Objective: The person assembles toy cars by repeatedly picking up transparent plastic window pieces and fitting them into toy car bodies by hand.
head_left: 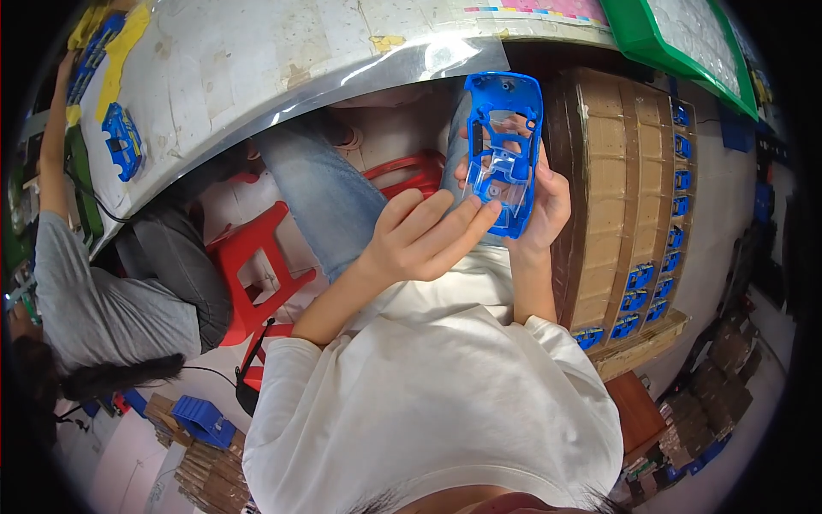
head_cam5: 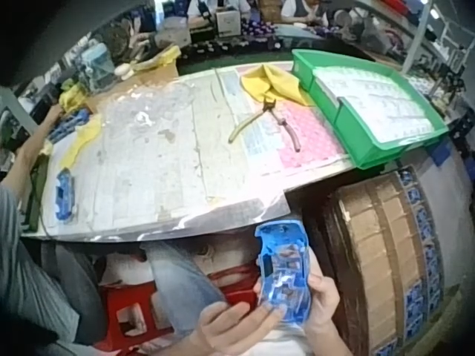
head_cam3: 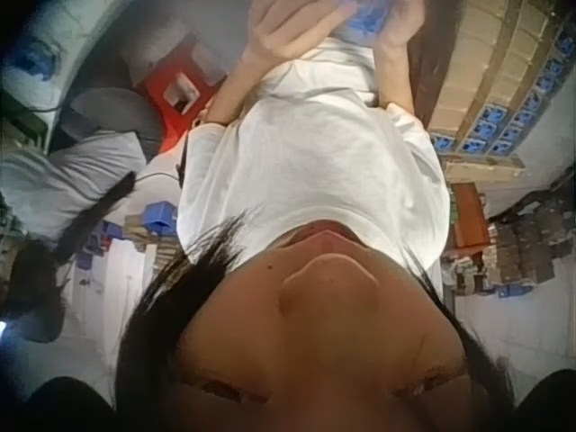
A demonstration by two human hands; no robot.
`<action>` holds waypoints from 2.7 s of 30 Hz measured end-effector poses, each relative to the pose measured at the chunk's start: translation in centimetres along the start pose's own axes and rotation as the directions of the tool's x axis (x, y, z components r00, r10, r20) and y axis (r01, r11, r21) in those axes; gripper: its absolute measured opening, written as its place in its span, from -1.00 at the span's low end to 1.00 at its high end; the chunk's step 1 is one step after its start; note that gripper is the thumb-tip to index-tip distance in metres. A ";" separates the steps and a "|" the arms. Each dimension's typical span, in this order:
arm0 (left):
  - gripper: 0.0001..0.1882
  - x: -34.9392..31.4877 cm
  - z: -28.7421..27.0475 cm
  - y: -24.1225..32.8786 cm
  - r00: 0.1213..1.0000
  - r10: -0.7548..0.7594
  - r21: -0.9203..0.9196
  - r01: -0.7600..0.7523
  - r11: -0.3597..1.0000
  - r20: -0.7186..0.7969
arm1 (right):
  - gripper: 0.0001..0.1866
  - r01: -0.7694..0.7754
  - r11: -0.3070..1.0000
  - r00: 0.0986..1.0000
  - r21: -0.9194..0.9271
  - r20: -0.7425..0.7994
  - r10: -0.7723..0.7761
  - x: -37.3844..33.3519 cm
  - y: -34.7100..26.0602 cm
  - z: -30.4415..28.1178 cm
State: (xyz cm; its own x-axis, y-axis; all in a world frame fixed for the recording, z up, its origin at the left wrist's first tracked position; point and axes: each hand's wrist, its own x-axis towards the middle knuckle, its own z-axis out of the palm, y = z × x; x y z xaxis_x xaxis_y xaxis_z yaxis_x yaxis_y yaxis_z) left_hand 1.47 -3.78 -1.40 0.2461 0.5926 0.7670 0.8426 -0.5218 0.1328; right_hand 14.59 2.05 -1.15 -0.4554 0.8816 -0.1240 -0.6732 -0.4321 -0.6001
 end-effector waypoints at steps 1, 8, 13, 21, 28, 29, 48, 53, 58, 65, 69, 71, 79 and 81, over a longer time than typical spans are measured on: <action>-0.66 0.0 -0.1 0.1 1.000 0.000 0.015 0.000 1.000 0.000 | -0.47 0.000 1.000 1.000 0.000 -0.001 0.000 0.0 0.0 0.0; -0.67 -0.3 -0.1 -0.3 1.000 -0.006 0.050 0.007 0.999 -0.022 | -0.50 -0.025 1.000 1.000 0.000 0.003 0.025 0.1 0.3 0.4; -0.67 0.0 0.1 0.1 0.999 -0.028 0.072 0.029 0.997 -0.015 | -0.52 -0.015 1.000 1.000 0.002 0.013 0.015 0.2 0.6 0.2; -0.59 0.9 -0.2 -0.4 0.972 -0.113 -0.078 0.132 0.988 0.206 | -0.48 -0.028 0.993 0.994 -0.111 -0.111 0.015 -0.1 0.6 0.9; -0.68 1.3 -1.4 -1.4 0.942 -0.238 -0.329 0.308 0.893 0.237 | -0.45 -0.028 0.996 0.988 -0.086 -0.153 0.014 0.0 1.0 1.1; -0.68 1.5 -1.2 -1.8 0.942 -0.319 -0.374 0.334 0.865 0.105 | -0.45 -0.027 0.996 0.988 -0.086 -0.153 0.014 -0.1 0.9 1.0; -0.81 2.4 0.7 -2.2 0.615 -0.665 -0.446 0.781 0.438 0.424 | -0.89 0.023 0.530 0.987 -0.848 -0.065 -0.148 0.0 0.4 2.6; -0.77 2.3 0.6 -2.3 0.622 -0.641 -0.460 0.776 0.432 0.449 | -0.91 0.044 0.463 0.977 -0.885 -0.058 -0.203 0.0 0.7 2.6; -0.75 2.3 0.3 -2.2 0.604 -0.638 -0.447 0.792 0.416 0.478 | -0.90 0.044 0.432 0.976 -0.901 -0.053 -0.211 0.0 0.6 2.7; -0.71 2.3 0.6 -2.1 0.550 -0.662 -0.457 0.824 0.334 0.509 | -0.90 0.033 0.403 0.975 -0.915 -0.059 -0.215 0.0 0.5 3.1; -0.70 2.5 0.6 -1.9 0.547 -0.672 -0.466 0.823 0.324 0.499 | -0.90 0.044 0.380 0.967 -0.924 -0.056 -0.248 0.1 0.5 3.4; -0.72 2.2 0.9 -2.0 0.554 -0.675 -0.486 0.815 0.317 0.488 | -0.90 0.051 0.373 0.966 -0.926 -0.049 -0.254 0.1 0.5 3.3; -0.76 2.4 1.1 -1.6 0.542 -0.705 -0.509 0.810 0.292 0.457 | -0.91 0.029 0.302 0.967 -0.953 -0.050 -0.248 0.2 0.2 3.8; -0.77 2.3 1.2 -1.6 0.534 -0.699 -0.540 0.805 0.248 0.475 | -0.90 0.038 0.291 0.968 -0.956 -0.037 -0.249 0.2 0.3 3.6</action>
State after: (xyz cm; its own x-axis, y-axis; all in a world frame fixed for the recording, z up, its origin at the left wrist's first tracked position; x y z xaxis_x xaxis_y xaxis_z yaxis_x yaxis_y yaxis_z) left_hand 1.26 -0.81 -0.57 -0.2296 0.9731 0.0186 0.1488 0.0162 0.9887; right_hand 12.20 1.45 1.53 -0.2512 0.9679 0.0005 0.3439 0.0897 -0.9347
